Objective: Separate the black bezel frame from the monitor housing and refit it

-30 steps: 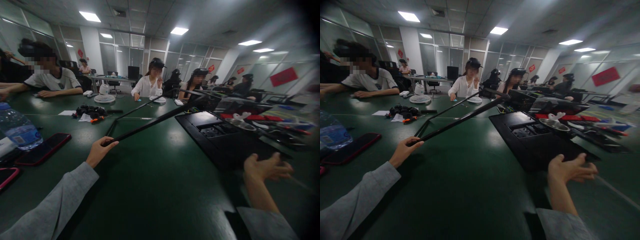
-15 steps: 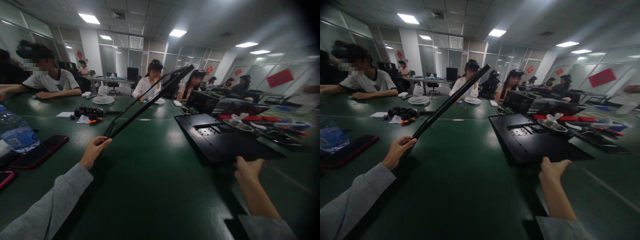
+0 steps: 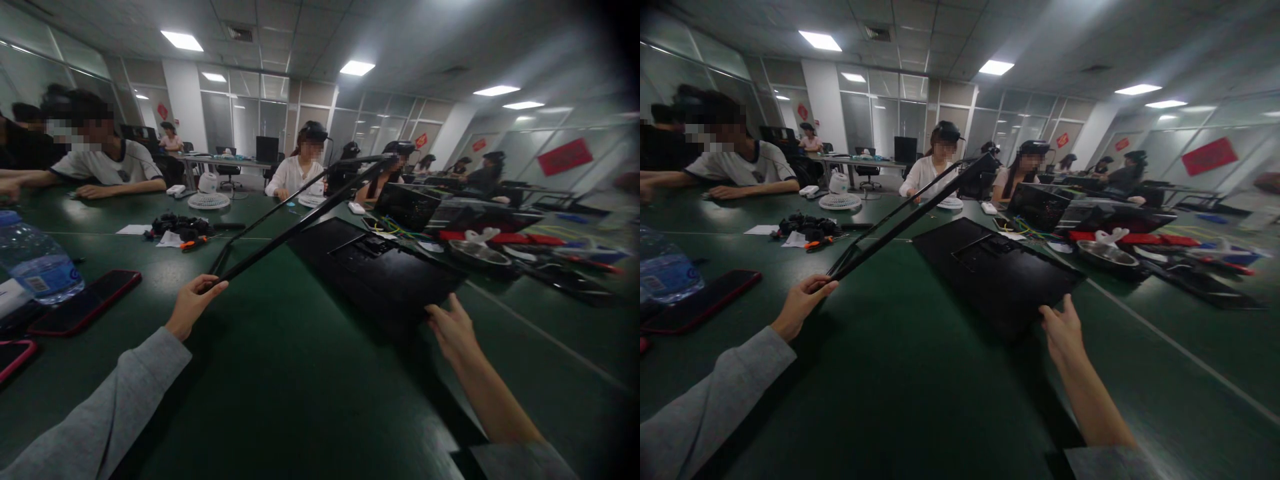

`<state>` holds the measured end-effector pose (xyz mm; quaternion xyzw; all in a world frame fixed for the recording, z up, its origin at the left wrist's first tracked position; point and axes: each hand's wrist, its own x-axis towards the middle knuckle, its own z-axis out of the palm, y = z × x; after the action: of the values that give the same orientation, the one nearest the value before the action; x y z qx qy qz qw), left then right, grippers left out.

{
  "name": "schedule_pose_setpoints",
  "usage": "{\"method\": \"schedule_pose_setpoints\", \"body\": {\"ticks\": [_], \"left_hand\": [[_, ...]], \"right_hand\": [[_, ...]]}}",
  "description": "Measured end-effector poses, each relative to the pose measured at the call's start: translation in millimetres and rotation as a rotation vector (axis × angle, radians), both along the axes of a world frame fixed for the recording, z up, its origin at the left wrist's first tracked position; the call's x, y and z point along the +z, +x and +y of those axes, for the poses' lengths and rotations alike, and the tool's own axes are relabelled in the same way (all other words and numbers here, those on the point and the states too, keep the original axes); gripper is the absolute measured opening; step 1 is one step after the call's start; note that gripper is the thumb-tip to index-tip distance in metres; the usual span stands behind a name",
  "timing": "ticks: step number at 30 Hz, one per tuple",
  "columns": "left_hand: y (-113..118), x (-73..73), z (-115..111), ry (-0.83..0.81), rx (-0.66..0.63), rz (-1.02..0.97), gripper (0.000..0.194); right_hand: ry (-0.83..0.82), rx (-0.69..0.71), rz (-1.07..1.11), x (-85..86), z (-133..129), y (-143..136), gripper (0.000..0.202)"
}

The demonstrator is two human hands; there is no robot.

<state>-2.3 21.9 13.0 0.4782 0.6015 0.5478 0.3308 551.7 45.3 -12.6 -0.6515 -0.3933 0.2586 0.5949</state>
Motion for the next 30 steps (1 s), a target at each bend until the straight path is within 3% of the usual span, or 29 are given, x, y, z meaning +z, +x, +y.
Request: {"method": "schedule_pose_setpoints", "body": {"ticks": [4,8,10,14,17,21,23,26,30], "left_hand": [[0.0,1.4,-1.3,0.020,0.010,0.053,0.055],[-2.4,-1.2,0.3,0.050,0.002,0.109,0.054],[-3.5,-2.2,0.8,0.071,-0.005,0.187,0.051],[-3.0,-2.7,-1.6,0.124,-0.020,0.376,0.047],[-0.6,-4.2,-4.4,0.186,-0.012,0.534,0.046],[4.3,-7.3,-6.6,0.294,-0.009,0.758,0.043],[6.6,-8.9,-6.7,0.340,-0.043,0.845,0.040],[8.7,-11.3,-5.8,0.356,-0.123,0.924,0.040],[9.7,-12.8,-4.2,0.311,-0.223,0.967,0.039]], "right_hand": [[-0.087,0.153,0.131,14.2,3.9,-20.5,0.101],[-0.133,0.410,0.119,22.8,14.6,-29.4,0.090],[-0.148,0.453,0.067,20.8,24.2,-31.8,0.081],[0.049,0.208,-0.158,15.0,43.5,-35.3,0.059],[0.251,0.069,-0.143,23.1,44.3,-35.6,0.043],[0.172,0.276,0.144,42.4,28.5,-35.5,0.049],[0.084,0.351,0.138,43.6,22.7,-35.6,0.054],[0.082,0.290,-0.112,30.4,22.4,-33.1,0.061],[0.191,0.116,-0.569,6.5,30.2,-25.5,0.051]]}}
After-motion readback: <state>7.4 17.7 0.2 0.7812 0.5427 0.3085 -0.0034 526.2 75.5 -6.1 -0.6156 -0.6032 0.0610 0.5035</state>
